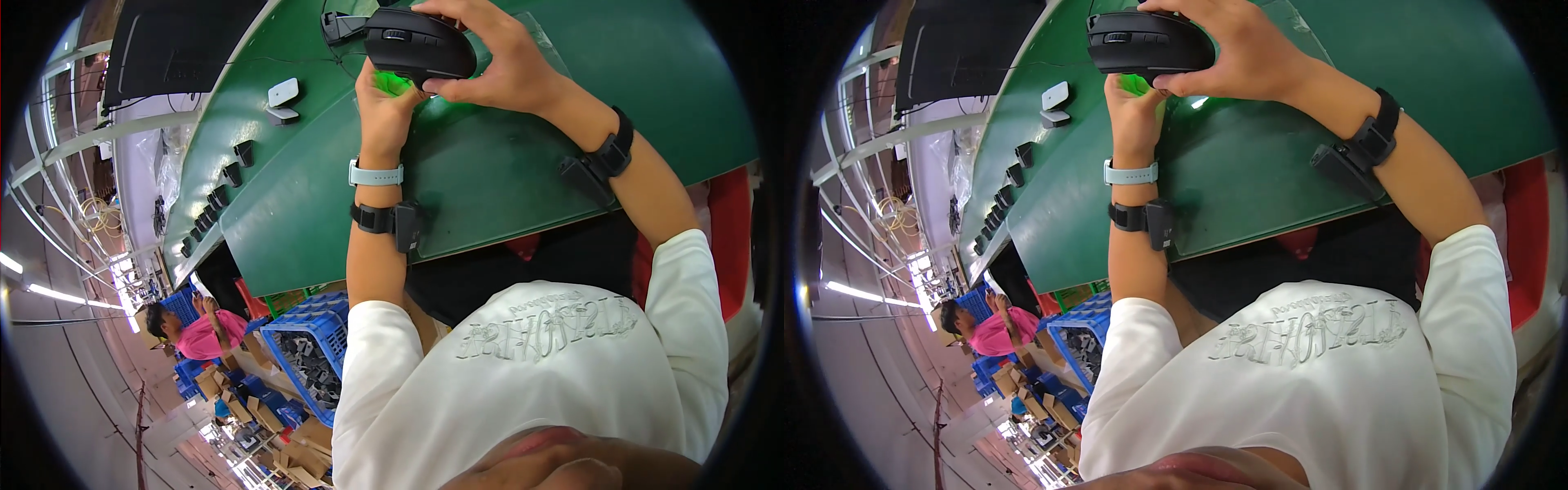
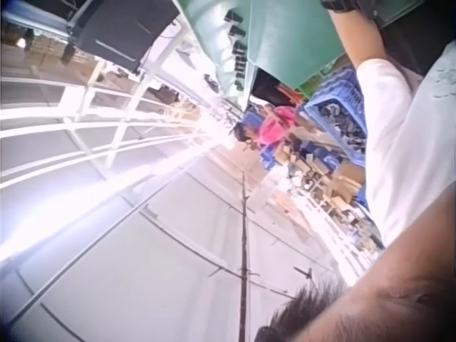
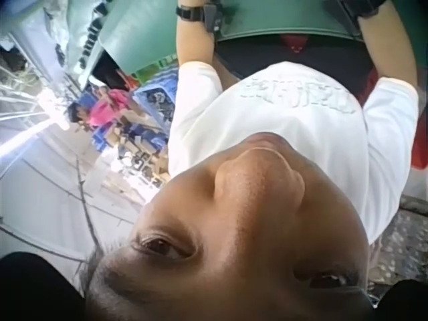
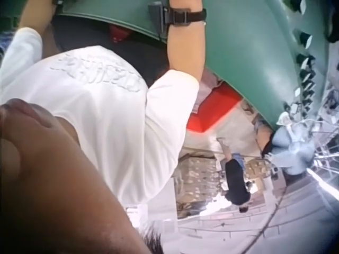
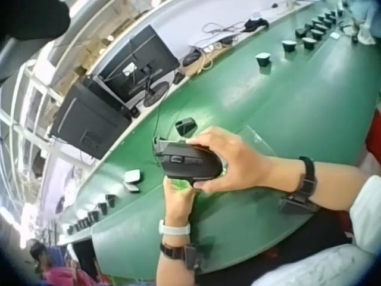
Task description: The person tests a mouse and its charging dock by plugging the dock into a cable, placing the mouse on it, and checking the indicator lights. After verifying the connection, the person removes the mouse and dock and sets them aside on the table.
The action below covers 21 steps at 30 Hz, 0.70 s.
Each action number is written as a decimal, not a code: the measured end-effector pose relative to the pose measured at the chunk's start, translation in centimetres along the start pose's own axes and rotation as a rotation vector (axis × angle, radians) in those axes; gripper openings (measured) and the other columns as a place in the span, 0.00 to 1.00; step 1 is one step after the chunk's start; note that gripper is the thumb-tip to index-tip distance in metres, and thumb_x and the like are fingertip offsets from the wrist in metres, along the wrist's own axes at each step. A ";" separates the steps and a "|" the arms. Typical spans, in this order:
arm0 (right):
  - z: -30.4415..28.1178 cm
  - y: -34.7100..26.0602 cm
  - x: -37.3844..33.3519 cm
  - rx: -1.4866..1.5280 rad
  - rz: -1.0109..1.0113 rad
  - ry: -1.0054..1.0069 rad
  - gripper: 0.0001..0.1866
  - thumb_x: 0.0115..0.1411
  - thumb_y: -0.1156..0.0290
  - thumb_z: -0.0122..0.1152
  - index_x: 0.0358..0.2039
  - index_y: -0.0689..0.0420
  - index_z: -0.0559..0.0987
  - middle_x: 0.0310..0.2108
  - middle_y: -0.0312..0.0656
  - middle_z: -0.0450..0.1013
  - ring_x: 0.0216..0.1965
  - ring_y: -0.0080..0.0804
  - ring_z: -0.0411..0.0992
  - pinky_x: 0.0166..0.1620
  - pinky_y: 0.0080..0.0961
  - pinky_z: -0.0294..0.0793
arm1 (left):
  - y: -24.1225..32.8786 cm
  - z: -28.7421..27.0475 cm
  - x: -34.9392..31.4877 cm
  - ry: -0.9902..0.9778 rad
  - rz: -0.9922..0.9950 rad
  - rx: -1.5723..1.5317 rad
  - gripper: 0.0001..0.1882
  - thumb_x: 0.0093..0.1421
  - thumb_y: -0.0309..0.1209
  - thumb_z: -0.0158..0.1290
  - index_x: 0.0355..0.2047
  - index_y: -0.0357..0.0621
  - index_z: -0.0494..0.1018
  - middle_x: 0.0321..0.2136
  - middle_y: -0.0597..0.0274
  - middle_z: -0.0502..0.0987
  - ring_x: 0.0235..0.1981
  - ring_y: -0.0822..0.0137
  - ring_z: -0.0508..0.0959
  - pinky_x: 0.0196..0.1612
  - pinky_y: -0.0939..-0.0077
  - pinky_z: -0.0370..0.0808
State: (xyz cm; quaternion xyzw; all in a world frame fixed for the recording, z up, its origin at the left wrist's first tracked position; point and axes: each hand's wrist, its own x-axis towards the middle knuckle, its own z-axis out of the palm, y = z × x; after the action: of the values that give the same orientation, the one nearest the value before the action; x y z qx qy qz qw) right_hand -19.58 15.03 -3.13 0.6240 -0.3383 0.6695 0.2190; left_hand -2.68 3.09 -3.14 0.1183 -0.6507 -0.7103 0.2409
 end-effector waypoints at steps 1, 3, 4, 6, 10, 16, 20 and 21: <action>0.0 0.0 0.0 -0.002 0.002 0.002 0.40 0.45 0.62 0.82 0.57 0.60 0.74 0.49 0.51 0.74 0.50 0.51 0.75 0.54 0.39 0.75 | 0.0 0.1 -0.1 0.014 0.005 -0.011 0.24 0.54 0.13 0.63 0.50 0.36 0.72 0.43 0.61 0.81 0.43 0.68 0.82 0.46 0.73 0.82; 0.0 -0.1 0.1 -0.028 -0.008 0.004 0.40 0.44 0.62 0.82 0.56 0.60 0.74 0.49 0.51 0.74 0.49 0.51 0.75 0.53 0.39 0.75 | 0.1 0.3 -0.1 0.009 0.003 -0.015 0.24 0.53 0.14 0.63 0.50 0.36 0.72 0.43 0.61 0.81 0.43 0.68 0.81 0.46 0.73 0.82; 0.0 -0.1 0.1 -0.029 -0.007 0.005 0.40 0.44 0.62 0.82 0.56 0.60 0.74 0.49 0.51 0.74 0.49 0.51 0.75 0.53 0.39 0.75 | 0.2 0.3 -0.1 0.008 0.005 -0.019 0.24 0.53 0.14 0.63 0.50 0.36 0.72 0.43 0.61 0.81 0.43 0.69 0.81 0.45 0.73 0.82; 0.0 -0.1 0.1 -0.036 -0.010 0.010 0.40 0.43 0.62 0.82 0.56 0.61 0.74 0.48 0.52 0.74 0.49 0.51 0.75 0.53 0.39 0.76 | -0.1 0.2 0.1 0.003 0.014 -0.017 0.24 0.53 0.13 0.63 0.50 0.36 0.71 0.43 0.62 0.81 0.42 0.69 0.81 0.45 0.73 0.82; -0.7 -1.4 0.9 -0.025 0.003 -0.002 0.41 0.43 0.62 0.82 0.56 0.61 0.74 0.49 0.52 0.74 0.49 0.51 0.75 0.54 0.39 0.75 | -0.5 -0.3 0.1 -0.059 0.012 0.006 0.25 0.56 0.15 0.61 0.55 0.37 0.70 0.47 0.60 0.80 0.47 0.68 0.80 0.49 0.73 0.80; -2.3 -4.5 2.8 0.055 0.642 -0.217 0.32 0.48 0.66 0.78 0.53 0.59 0.76 0.47 0.50 0.72 0.47 0.50 0.73 0.52 0.39 0.74 | 2.8 2.2 0.0 0.192 0.016 -0.293 0.31 0.64 0.22 0.55 0.67 0.39 0.63 0.53 0.59 0.74 0.51 0.69 0.75 0.53 0.75 0.75; -1.5 -4.3 0.7 0.149 0.592 -0.831 0.34 0.38 0.69 0.70 0.51 0.58 0.77 0.46 0.48 0.73 0.48 0.52 0.71 0.52 0.40 0.73 | 0.2 -0.1 1.0 0.320 0.402 0.328 0.26 0.59 0.27 0.67 0.57 0.41 0.71 0.44 0.68 0.77 0.37 0.76 0.75 0.40 0.80 0.75; -1.2 -4.5 0.5 0.124 0.598 -0.902 0.33 0.38 0.69 0.69 0.50 0.58 0.77 0.46 0.48 0.73 0.48 0.52 0.71 0.52 0.41 0.73 | 0.0 -0.4 1.0 0.330 0.412 0.323 0.26 0.59 0.27 0.67 0.57 0.41 0.71 0.44 0.68 0.77 0.37 0.76 0.75 0.40 0.80 0.75</action>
State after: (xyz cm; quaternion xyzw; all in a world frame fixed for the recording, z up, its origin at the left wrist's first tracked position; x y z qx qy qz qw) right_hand -17.25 18.92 -1.81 0.7378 -0.5211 0.3872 -0.1851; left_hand -3.31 2.28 -3.03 0.1344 -0.7174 -0.5052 0.4604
